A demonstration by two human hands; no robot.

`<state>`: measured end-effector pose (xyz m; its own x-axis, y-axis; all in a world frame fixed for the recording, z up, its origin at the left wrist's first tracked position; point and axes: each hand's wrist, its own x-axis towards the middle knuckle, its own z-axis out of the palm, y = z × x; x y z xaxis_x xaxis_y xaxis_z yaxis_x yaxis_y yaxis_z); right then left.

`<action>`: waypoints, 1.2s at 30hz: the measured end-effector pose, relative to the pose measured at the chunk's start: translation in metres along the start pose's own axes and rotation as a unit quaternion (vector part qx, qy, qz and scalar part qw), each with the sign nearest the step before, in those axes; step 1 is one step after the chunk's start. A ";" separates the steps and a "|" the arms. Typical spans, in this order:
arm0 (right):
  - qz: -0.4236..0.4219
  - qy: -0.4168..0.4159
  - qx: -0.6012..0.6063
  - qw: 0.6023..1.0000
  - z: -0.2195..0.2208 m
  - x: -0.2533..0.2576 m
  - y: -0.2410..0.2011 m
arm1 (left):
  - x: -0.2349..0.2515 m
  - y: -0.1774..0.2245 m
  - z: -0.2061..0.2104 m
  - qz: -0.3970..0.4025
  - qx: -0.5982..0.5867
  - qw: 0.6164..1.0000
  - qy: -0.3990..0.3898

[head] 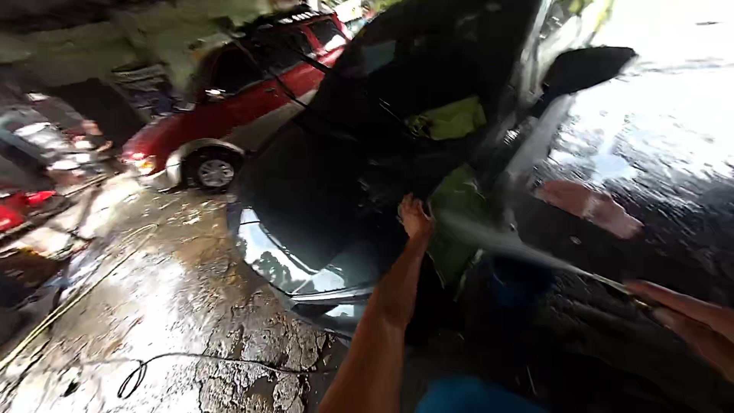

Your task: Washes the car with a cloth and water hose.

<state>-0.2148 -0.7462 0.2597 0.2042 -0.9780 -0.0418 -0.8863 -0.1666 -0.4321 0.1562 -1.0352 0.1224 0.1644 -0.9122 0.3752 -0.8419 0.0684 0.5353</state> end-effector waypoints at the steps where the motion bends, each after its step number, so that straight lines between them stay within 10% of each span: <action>1: -0.006 0.019 0.005 1.000 0.006 -0.007 0.000 | -0.008 0.013 -0.009 -0.005 -0.011 0.998 -0.056; 7: 0.111 0.085 0.026 0.990 0.005 -0.038 0.018 | -0.022 0.032 -0.005 -0.117 -0.117 0.978 -0.129; 13: 0.153 0.073 0.058 0.984 0.026 -0.060 0.035 | -0.029 0.082 -0.005 -0.029 -0.336 0.924 -0.178; 20: 0.181 0.140 0.055 0.972 0.009 -0.063 0.041 | 0.040 0.114 -0.058 -0.011 -0.723 0.659 -0.207; 26: 0.099 0.077 0.072 0.989 0.006 -0.059 0.001 | 0.023 0.009 -0.008 0.030 -0.218 0.951 -0.215; 30: 0.074 0.079 0.041 0.993 -0.005 -0.052 -0.001 | -0.004 -0.025 -0.012 0.101 -0.123 0.982 -0.097; 36: 0.032 0.063 -0.007 0.997 -0.014 -0.030 -0.030 | -0.036 -0.060 -0.023 0.156 0.019 0.980 -0.124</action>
<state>-0.2004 -0.7141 0.2866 0.0932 -0.9946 0.0457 -0.9020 -0.1038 -0.4191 0.2130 -0.9974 0.0939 -0.2296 -0.9201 0.3172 -0.8511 0.3479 0.3932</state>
